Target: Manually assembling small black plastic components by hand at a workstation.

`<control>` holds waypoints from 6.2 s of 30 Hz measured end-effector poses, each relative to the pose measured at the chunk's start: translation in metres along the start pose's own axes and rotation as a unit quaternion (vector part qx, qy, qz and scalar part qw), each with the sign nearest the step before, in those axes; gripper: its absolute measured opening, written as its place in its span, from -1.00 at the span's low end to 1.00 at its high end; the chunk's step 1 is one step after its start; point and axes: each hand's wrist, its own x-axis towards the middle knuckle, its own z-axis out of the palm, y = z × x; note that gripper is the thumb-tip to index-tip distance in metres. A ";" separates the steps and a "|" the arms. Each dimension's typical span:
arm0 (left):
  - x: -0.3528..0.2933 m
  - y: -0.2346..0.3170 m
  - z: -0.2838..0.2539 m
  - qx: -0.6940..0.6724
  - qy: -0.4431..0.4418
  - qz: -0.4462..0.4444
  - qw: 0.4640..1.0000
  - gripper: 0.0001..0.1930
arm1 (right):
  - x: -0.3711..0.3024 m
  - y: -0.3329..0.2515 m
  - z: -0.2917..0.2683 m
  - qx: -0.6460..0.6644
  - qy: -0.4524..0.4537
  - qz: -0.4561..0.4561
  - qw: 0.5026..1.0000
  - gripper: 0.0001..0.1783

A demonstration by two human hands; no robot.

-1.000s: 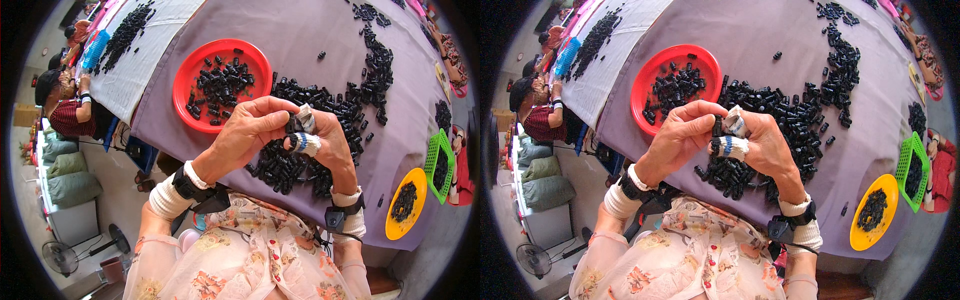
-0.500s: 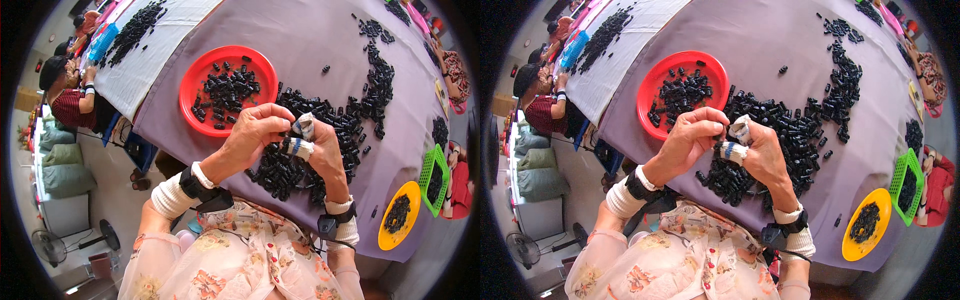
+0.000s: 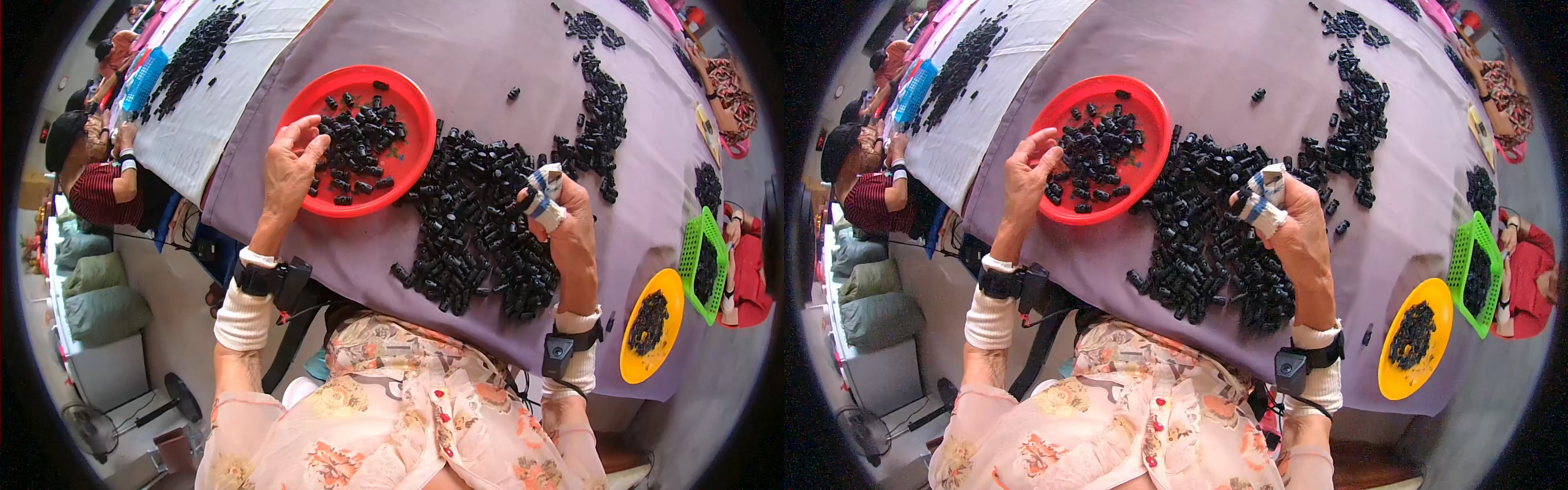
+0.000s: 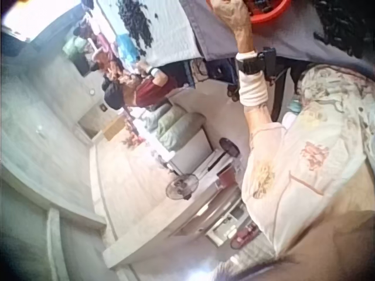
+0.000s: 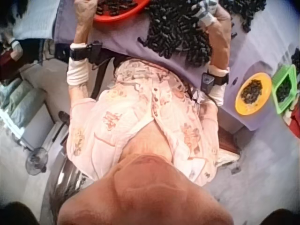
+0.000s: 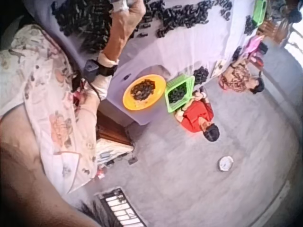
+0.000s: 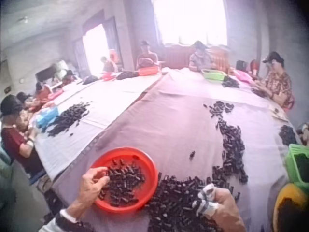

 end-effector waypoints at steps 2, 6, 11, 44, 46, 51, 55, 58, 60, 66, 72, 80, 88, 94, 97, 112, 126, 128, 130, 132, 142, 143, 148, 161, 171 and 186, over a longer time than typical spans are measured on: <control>-0.008 0.034 0.015 0.036 -0.032 0.010 0.999 -0.80 | -0.001 -0.001 -0.001 0.003 0.004 0.008 1.000 -0.98; -0.034 0.052 0.079 0.125 -0.171 0.199 0.957 -0.91 | -0.001 0.000 0.004 -0.037 -0.003 0.025 0.999 -0.96; -0.052 0.039 0.129 0.305 -0.240 0.224 0.894 -0.81 | -0.003 0.009 0.000 -0.089 -0.011 -0.007 0.996 -0.91; -0.038 0.097 0.059 -0.441 -0.252 -0.072 0.859 -0.89 | 0.007 -0.018 0.045 -0.062 -0.037 -0.096 0.993 -0.70; -0.038 0.099 0.055 -0.429 -0.246 -0.059 0.867 -0.89 | 0.008 -0.018 0.045 -0.054 -0.046 -0.107 0.992 -0.68; -0.038 0.102 0.048 -0.411 -0.270 -0.087 0.867 -0.89 | 0.012 -0.020 0.043 -0.072 -0.065 -0.130 0.987 -0.67; -0.037 0.099 0.047 -0.409 -0.291 -0.156 0.851 -0.90 | 0.015 -0.022 0.044 -0.111 -0.078 -0.142 0.980 -0.67; -0.039 0.095 0.052 -0.436 -0.295 -0.153 0.836 -0.88 | 0.018 -0.019 0.044 -0.097 -0.087 -0.155 0.979 -0.68; -0.039 0.093 0.054 -0.457 -0.307 -0.169 0.817 -0.80 | 0.017 -0.020 0.045 -0.086 -0.084 -0.141 0.983 -0.68; -0.034 0.090 0.052 -0.486 -0.373 -0.266 0.745 -0.71 | 0.023 -0.019 0.041 -0.135 -0.080 -0.144 0.977 -0.76; -0.034 0.087 0.059 -0.500 -0.354 -0.286 0.737 -0.72 | 0.019 -0.026 0.036 -0.090 -0.024 -0.049 0.994 -0.77; -0.035 0.091 0.074 -0.554 -0.310 -0.272 0.724 -0.80 | 0.019 -0.024 0.035 -0.122 -0.122 0.001 0.985 -0.67; -0.037 0.093 0.080 -0.534 -0.293 -0.269 0.746 -0.78 | 0.024 -0.014 0.036 -0.149 -0.136 -0.055 0.978 -0.66; -0.037 0.092 0.082 -0.515 -0.298 -0.268 0.758 -0.77 | 0.025 -0.014 0.035 -0.167 -0.143 -0.048 0.974 -0.65; -0.037 0.093 0.082 -0.503 -0.295 -0.267 0.767 -0.79 | 0.026 -0.015 0.034 -0.177 -0.149 -0.039 0.972 -0.63; -0.038 0.093 0.083 -0.464 -0.295 -0.249 0.797 -0.79 | 0.021 -0.012 0.031 -0.172 -0.159 -0.037 0.972 -0.63; -0.042 0.097 0.084 -0.471 -0.278 -0.241 0.802 -0.81 | 0.018 -0.008 0.032 -0.162 -0.158 -0.055 0.973 -0.68; -0.043 0.098 0.084 -0.467 -0.271 -0.240 0.807 -0.81 | 0.017 -0.007 0.033 -0.154 -0.158 -0.056 0.974 -0.69; -0.043 0.099 0.085 -0.464 -0.264 -0.239 0.811 -0.82 | 0.017 -0.005 0.033 -0.137 -0.156 -0.056 0.976 -0.70; -0.044 0.099 0.086 -0.455 -0.262 -0.237 0.817 -0.82 | 0.016 -0.005 0.033 -0.141 -0.153 -0.059 0.976 -0.70; -0.045 0.099 0.087 -0.440 -0.277 -0.199 0.830 -0.81 | 0.016 -0.005 0.034 -0.117 -0.147 -0.074 0.979 -0.72; -0.045 0.100 0.087 -0.436 -0.278 -0.192 0.834 -0.81 | 0.016 -0.005 0.034 -0.117 -0.147 -0.074 0.980 -0.72; -0.046 0.099 0.088 -0.427 -0.279 -0.177 0.842 -0.81 | 0.015 -0.006 0.033 -0.126 -0.147 -0.079 0.978 -0.78; -0.045 0.105 0.093 -0.513 -0.278 -0.237 0.776 -0.79 | 0.017 -0.010 0.027 -0.093 -0.112 -0.071 0.987 -0.67; -0.047 0.102 0.093 -0.508 -0.270 -0.256 0.777 -0.79 | 0.017 -0.012 0.027 -0.136 -0.125 -0.043 0.982 -0.62; -0.049 0.101 0.093 -0.495 -0.268 -0.256 0.786 -0.80 | 0.016 -0.010 0.026 -0.173 -0.138 -0.052 0.974 -0.61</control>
